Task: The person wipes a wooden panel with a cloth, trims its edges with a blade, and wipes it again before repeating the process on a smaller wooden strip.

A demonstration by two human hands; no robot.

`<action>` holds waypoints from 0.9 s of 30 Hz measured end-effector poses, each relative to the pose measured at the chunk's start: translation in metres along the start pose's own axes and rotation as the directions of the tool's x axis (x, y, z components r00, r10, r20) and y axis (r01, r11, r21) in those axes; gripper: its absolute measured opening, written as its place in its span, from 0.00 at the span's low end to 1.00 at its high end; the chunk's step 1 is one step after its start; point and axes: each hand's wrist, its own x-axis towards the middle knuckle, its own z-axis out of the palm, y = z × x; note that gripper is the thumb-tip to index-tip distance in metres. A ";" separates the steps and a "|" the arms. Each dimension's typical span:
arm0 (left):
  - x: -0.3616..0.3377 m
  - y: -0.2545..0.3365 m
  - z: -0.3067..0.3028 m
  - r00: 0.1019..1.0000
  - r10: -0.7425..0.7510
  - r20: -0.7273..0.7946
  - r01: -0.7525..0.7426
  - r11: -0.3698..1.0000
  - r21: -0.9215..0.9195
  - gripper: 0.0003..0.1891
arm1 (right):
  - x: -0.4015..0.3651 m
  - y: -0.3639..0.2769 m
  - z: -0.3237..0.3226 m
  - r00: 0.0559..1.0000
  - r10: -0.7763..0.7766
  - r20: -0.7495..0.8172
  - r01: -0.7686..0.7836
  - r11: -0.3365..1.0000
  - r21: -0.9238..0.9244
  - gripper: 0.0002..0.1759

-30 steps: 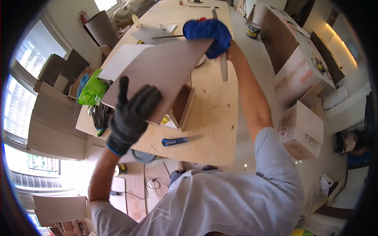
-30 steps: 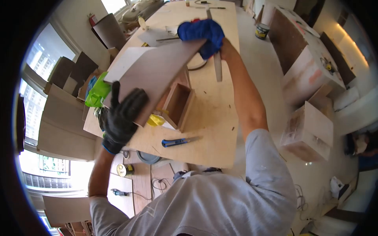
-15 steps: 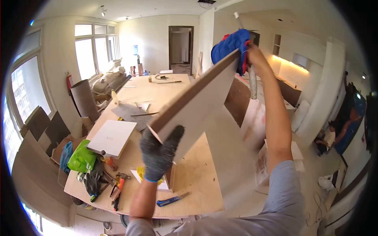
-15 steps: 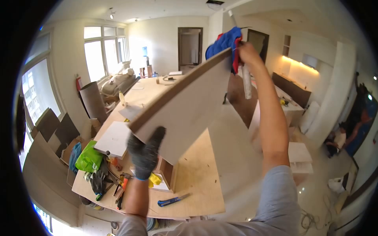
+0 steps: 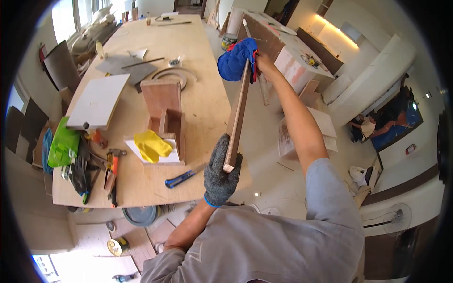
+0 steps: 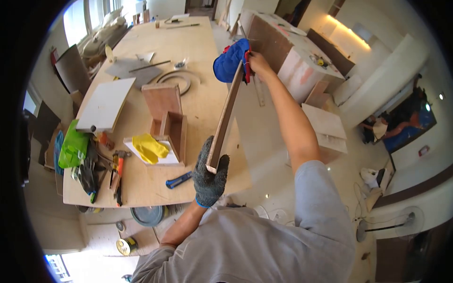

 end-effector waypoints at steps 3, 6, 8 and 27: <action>-0.007 -0.010 -0.006 0.999 0.000 0.034 -0.001 1.000 0.031 0.28 | 0.003 0.021 0.017 0.999 0.035 0.037 -0.035 0.999 0.011 0.15; -0.012 -0.010 -0.008 0.999 -0.024 0.035 0.022 0.998 0.055 0.29 | 0.005 0.036 0.029 0.996 0.063 0.056 -0.066 0.997 0.042 0.14; -0.006 -0.006 -0.005 0.999 -0.032 0.025 0.031 0.998 0.050 0.29 | 0.010 0.034 0.035 0.996 0.042 0.073 -0.049 0.995 0.090 0.13; 0.015 0.014 -0.021 0.989 -0.146 -0.035 0.146 0.989 0.007 0.28 | 0.031 0.047 0.063 0.986 -0.136 0.097 0.120 0.979 0.162 0.17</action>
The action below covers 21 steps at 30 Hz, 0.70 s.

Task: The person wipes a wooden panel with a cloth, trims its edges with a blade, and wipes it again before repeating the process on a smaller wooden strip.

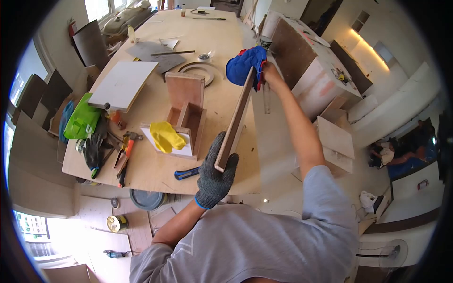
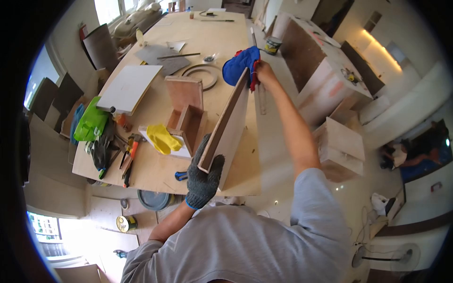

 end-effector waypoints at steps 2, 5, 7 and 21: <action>0.000 -0.002 -0.002 1.000 0.018 0.001 -0.018 1.000 0.009 0.28 | -0.003 -0.005 -0.008 0.994 0.069 -0.086 -0.063 0.995 0.071 0.13; -0.001 -0.004 -0.003 0.999 0.035 0.012 -0.035 0.999 0.021 0.28 | -0.009 -0.017 -0.018 0.971 0.120 -0.205 -0.076 0.975 0.211 0.07; -0.002 -0.008 -0.002 0.998 0.056 0.005 -0.056 0.998 0.023 0.28 | -0.005 -0.008 -0.040 0.961 0.155 -0.229 -0.094 0.961 0.259 0.06; -0.001 -0.015 0.001 0.994 0.104 -0.018 -0.104 0.994 -0.013 0.30 | -0.006 -0.027 -0.067 0.924 -0.334 -0.185 0.242 0.887 -0.394 0.10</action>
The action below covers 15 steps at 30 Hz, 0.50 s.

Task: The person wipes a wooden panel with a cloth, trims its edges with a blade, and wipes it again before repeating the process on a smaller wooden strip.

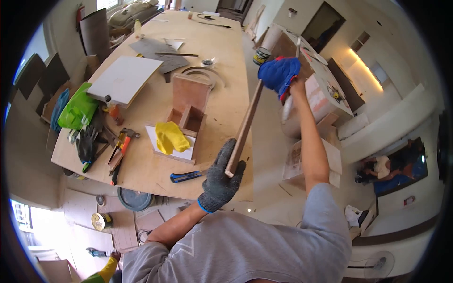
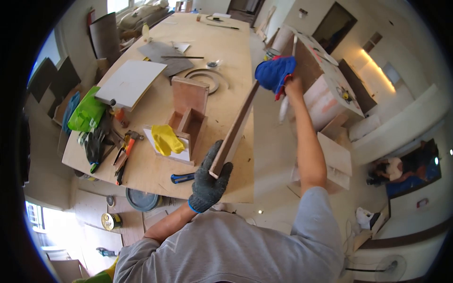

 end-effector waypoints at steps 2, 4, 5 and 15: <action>-0.002 -0.003 0.003 0.999 -0.011 -0.033 0.010 0.999 -0.033 0.31 | 0.025 -0.016 0.011 0.940 -0.330 0.089 0.341 0.925 -0.168 0.12; -0.003 -0.005 0.003 0.999 0.011 -0.035 -0.013 0.999 -0.053 0.32 | 0.011 -0.120 0.038 0.851 -0.477 0.220 0.508 0.854 -0.111 0.15; -0.003 -0.004 0.003 1.000 0.010 -0.029 -0.011 1.000 -0.028 0.32 | -0.007 -0.173 0.051 0.831 -0.446 0.332 0.510 0.850 -0.135 0.16; 0.001 -0.003 -0.009 0.999 -0.048 0.016 0.049 0.998 -0.033 0.31 | -0.156 -0.281 0.218 0.316 -0.139 0.938 0.625 0.775 -0.096 0.17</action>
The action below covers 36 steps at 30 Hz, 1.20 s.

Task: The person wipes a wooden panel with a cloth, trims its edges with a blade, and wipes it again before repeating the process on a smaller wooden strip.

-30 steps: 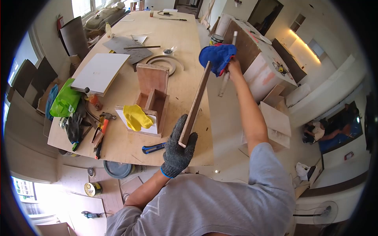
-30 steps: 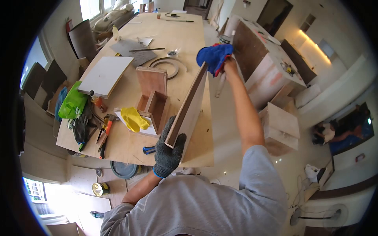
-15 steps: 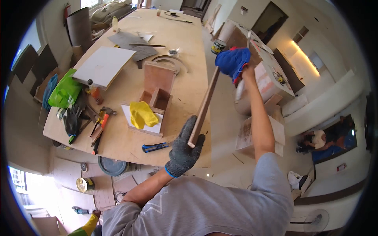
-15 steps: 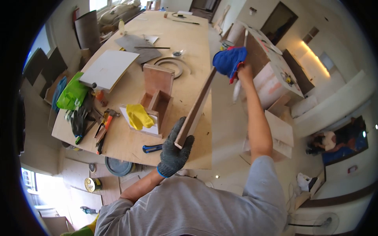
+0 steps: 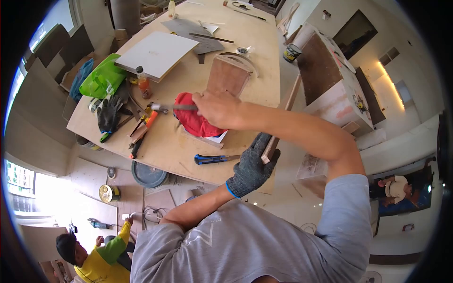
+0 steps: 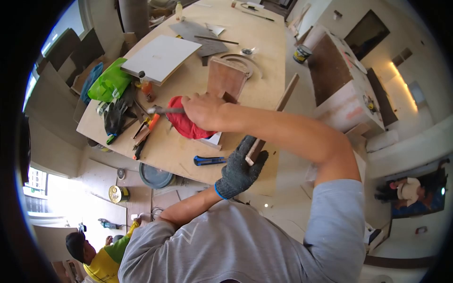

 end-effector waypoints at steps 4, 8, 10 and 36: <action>0.000 -0.002 0.002 0.998 0.031 -0.057 -0.031 1.000 0.001 0.31 | -0.004 0.005 -0.034 0.996 0.070 -0.061 -0.066 0.996 0.068 0.22; -0.001 -0.008 0.005 0.996 0.047 -0.070 -0.047 0.999 0.007 0.31 | 0.026 0.094 -0.049 0.940 0.152 -0.305 -0.105 0.981 0.165 0.27; 0.000 -0.003 0.002 0.998 0.023 -0.057 -0.023 1.000 0.001 0.31 | 0.033 0.115 -0.063 0.870 0.486 -0.085 -0.414 0.812 0.412 0.31; 0.007 -0.019 -0.013 0.988 0.156 -0.024 -0.156 0.988 0.003 0.34 | -0.253 -0.037 0.065 0.726 -0.048 0.685 -0.545 0.568 0.617 0.20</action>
